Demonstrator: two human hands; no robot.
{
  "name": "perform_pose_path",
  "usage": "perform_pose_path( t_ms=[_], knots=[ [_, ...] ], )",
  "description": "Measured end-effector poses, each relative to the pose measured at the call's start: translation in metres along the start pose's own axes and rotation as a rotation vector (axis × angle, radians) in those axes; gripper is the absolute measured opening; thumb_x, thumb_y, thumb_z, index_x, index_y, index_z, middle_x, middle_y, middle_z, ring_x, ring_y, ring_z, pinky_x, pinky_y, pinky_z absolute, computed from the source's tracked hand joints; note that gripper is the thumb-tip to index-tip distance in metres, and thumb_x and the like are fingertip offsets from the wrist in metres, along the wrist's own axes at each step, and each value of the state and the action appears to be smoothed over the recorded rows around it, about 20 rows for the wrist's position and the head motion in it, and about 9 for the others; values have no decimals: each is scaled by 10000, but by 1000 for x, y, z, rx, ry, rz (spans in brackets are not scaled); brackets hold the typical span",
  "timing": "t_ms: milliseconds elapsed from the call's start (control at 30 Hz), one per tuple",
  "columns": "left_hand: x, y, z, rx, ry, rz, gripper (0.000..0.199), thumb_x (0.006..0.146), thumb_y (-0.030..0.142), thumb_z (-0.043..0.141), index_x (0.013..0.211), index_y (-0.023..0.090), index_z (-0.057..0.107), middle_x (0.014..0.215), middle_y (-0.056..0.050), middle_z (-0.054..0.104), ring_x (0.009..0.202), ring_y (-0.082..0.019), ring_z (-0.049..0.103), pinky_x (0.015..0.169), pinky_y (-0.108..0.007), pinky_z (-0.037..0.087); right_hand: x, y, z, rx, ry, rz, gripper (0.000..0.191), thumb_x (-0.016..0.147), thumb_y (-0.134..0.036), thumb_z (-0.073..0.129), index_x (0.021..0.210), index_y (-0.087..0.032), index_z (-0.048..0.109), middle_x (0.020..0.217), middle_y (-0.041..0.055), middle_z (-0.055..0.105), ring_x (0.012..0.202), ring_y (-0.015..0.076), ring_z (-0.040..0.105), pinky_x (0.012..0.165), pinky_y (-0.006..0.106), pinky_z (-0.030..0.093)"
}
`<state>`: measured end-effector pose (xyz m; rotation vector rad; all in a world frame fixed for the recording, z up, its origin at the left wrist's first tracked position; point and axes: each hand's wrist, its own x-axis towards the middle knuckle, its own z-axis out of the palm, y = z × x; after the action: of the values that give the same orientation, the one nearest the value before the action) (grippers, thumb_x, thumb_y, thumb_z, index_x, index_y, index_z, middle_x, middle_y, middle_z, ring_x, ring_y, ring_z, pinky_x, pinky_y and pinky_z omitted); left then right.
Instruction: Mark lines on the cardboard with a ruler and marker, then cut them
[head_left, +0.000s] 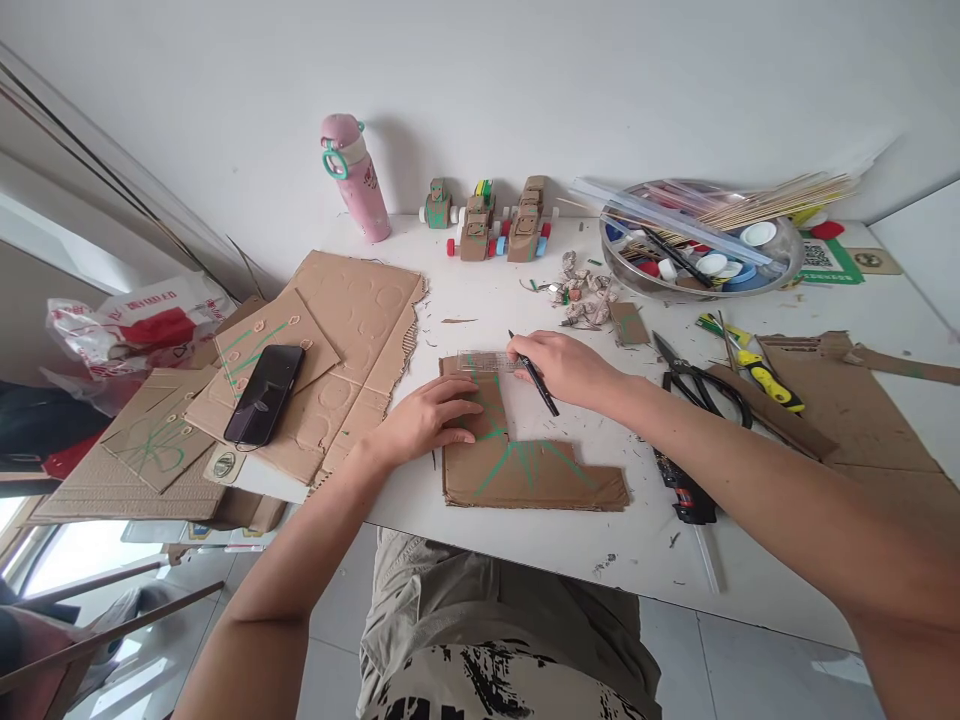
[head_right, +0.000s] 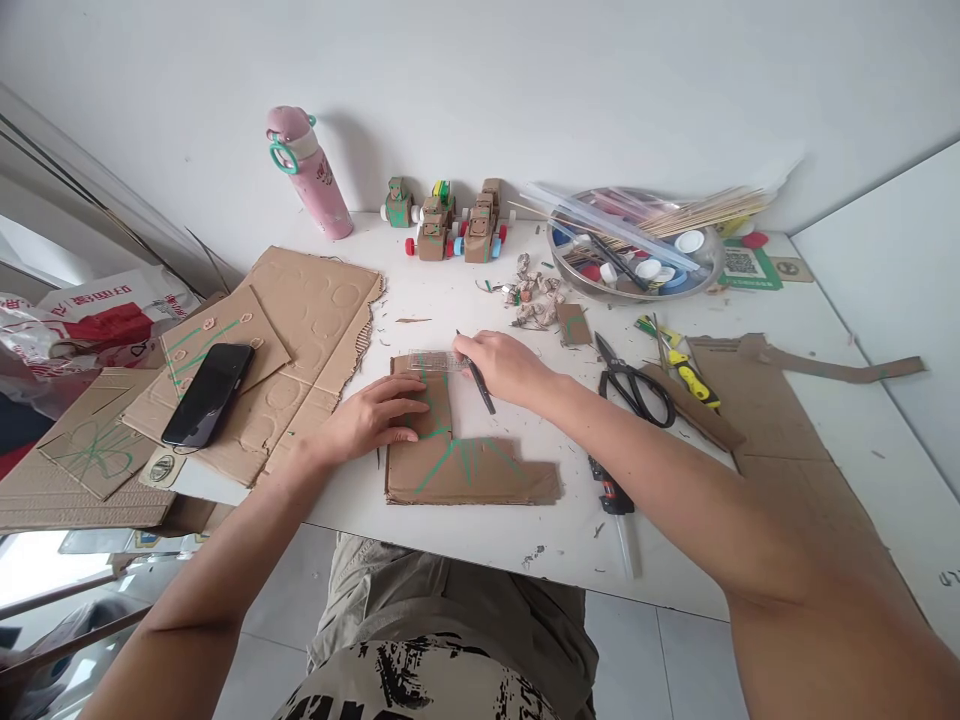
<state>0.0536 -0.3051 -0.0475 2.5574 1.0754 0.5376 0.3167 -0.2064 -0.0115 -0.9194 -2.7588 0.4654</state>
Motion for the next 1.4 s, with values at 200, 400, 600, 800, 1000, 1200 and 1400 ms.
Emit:
perform_pose_path(
  t_ms=[200,400,600,800,1000,1200,1400],
  knots=[
    [2,12,-10,35,-59,-62,332,1086,427,567,1269,239,769,1435,-146,729,1360,-295,709,1126,-491,642,-12,16,-9,-100,-6,-49,347,885,-12,515,1048,-218,741,896,108,785,868,277,730,732,339,526],
    [16,29,-4,170,-48,-76,447,1048,406,648,1447,207,641,1546,-180,660,1499,-325,610,1167,-500,614,-18,22,-10,-112,0,-108,394,872,-11,502,1025,-230,792,903,109,781,880,276,720,714,346,546],
    [41,41,15,282,-79,-183,669,1021,538,661,1506,86,570,1586,-272,609,1541,-354,567,1222,-467,561,-15,22,-13,-135,-31,-118,375,886,-16,504,1014,-207,800,881,123,769,860,278,715,699,345,540],
    [40,37,23,305,-70,-200,645,1050,537,599,1508,83,582,1566,-266,632,1528,-353,581,1203,-479,575,-16,23,-12,-143,-27,-102,371,885,-27,519,1018,-207,815,866,118,765,818,265,700,688,333,522],
    [32,34,35,306,-36,-194,712,1036,549,614,1560,72,548,1608,-288,591,1563,-384,536,1262,-551,513,-16,24,-14,-150,-34,-106,352,889,-40,546,1007,-224,821,859,107,762,828,265,705,702,329,524],
    [29,38,39,352,-45,-222,667,1049,462,615,1613,122,508,1657,-245,559,1594,-383,496,1296,-594,457,-16,21,-14,-194,-55,-90,320,918,-56,557,1013,-215,817,838,106,738,823,261,698,697,315,499],
    [27,34,42,326,-28,-214,671,1045,455,623,1617,129,495,1665,-244,550,1604,-379,484,1279,-580,485,-18,19,-17,-194,-62,-82,293,924,-62,560,982,-217,801,814,99,717,792,256,671,676,311,470]
  ],
)
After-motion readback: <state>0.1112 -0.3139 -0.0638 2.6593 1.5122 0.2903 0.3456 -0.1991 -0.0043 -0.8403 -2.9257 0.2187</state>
